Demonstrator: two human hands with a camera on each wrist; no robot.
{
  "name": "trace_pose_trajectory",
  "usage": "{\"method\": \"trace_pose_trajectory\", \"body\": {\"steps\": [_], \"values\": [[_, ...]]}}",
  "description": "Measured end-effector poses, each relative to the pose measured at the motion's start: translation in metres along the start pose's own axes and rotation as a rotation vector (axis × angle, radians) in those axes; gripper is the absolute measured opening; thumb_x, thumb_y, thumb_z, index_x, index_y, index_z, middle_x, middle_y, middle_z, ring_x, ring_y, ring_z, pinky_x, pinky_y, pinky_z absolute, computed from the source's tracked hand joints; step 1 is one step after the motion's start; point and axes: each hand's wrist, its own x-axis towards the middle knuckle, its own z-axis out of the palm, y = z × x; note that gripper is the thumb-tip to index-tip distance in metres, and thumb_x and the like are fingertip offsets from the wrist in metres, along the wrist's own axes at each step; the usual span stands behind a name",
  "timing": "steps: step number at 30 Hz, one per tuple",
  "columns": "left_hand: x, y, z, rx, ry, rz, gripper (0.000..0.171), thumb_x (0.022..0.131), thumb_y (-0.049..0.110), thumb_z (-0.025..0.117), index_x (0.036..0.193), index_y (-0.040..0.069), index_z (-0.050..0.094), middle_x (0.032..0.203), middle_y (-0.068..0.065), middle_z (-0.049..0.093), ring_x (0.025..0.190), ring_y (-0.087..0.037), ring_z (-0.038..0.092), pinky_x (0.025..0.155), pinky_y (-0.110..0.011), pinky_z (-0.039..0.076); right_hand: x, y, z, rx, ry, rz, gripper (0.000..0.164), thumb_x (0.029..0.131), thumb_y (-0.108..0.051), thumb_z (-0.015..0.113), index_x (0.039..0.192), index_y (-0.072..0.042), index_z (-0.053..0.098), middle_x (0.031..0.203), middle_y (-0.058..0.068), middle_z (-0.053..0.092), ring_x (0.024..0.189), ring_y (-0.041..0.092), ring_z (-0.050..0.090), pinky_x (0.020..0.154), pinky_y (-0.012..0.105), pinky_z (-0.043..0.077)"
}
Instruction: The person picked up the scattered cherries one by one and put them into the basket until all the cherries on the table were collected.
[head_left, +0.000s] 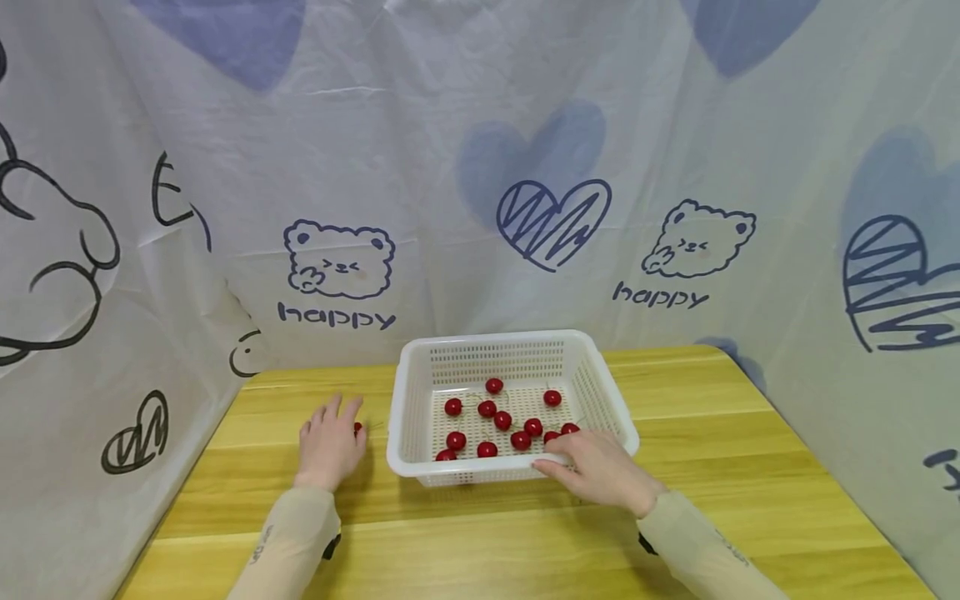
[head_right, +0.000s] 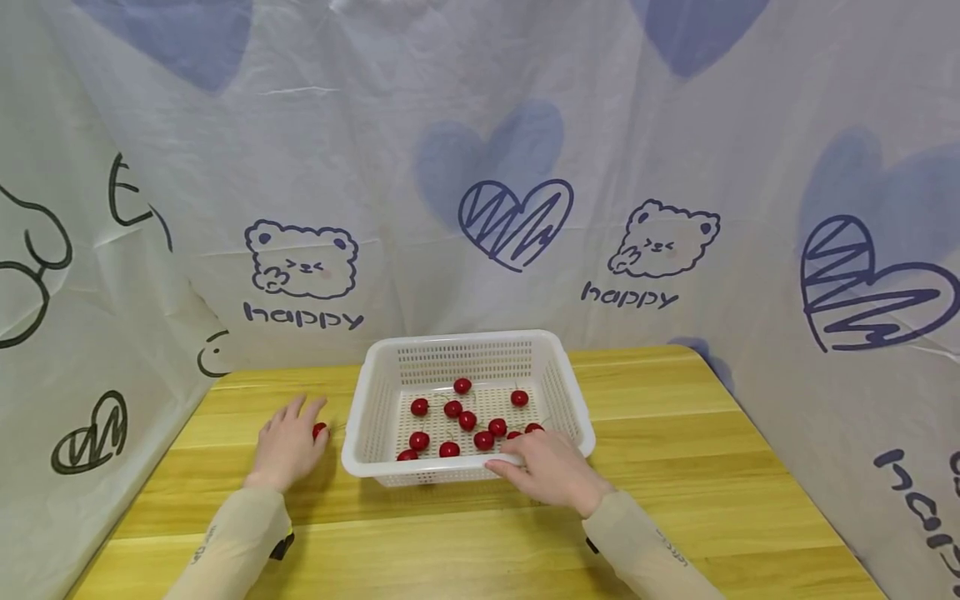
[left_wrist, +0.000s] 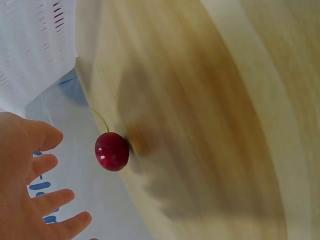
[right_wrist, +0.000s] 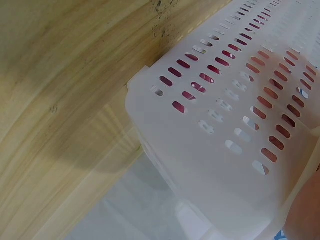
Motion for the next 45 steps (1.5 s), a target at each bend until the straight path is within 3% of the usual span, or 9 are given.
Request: {"method": "trace_pose_trajectory", "body": {"steps": [16,45], "values": [[-0.001,-0.004,0.016,0.014,-0.073,-0.015,0.048,0.1,0.023,0.054,0.145,0.008,0.049,0.155,-0.028,0.039,0.136,-0.059,0.039,0.108,-0.076,0.033,0.0,0.0,0.0,-0.003,-0.01,0.001,0.038,0.1,-0.054,0.052,0.069,-0.032,0.056,0.058,-0.02,0.044,0.055,-0.002,0.039,0.053,0.017,0.036],[-0.008,-0.001,0.017,0.057,-0.141,-0.011,0.041,0.098,0.022,0.058,0.136,0.007,0.059,0.145,-0.026,0.05,0.12,-0.053,0.054,0.095,-0.07,0.047,0.0,0.0,0.001,-0.002,0.004,-0.009,0.038,0.1,-0.052,0.054,0.068,-0.031,0.055,0.057,-0.02,0.042,0.054,-0.002,0.037,0.053,0.017,0.034]]}}
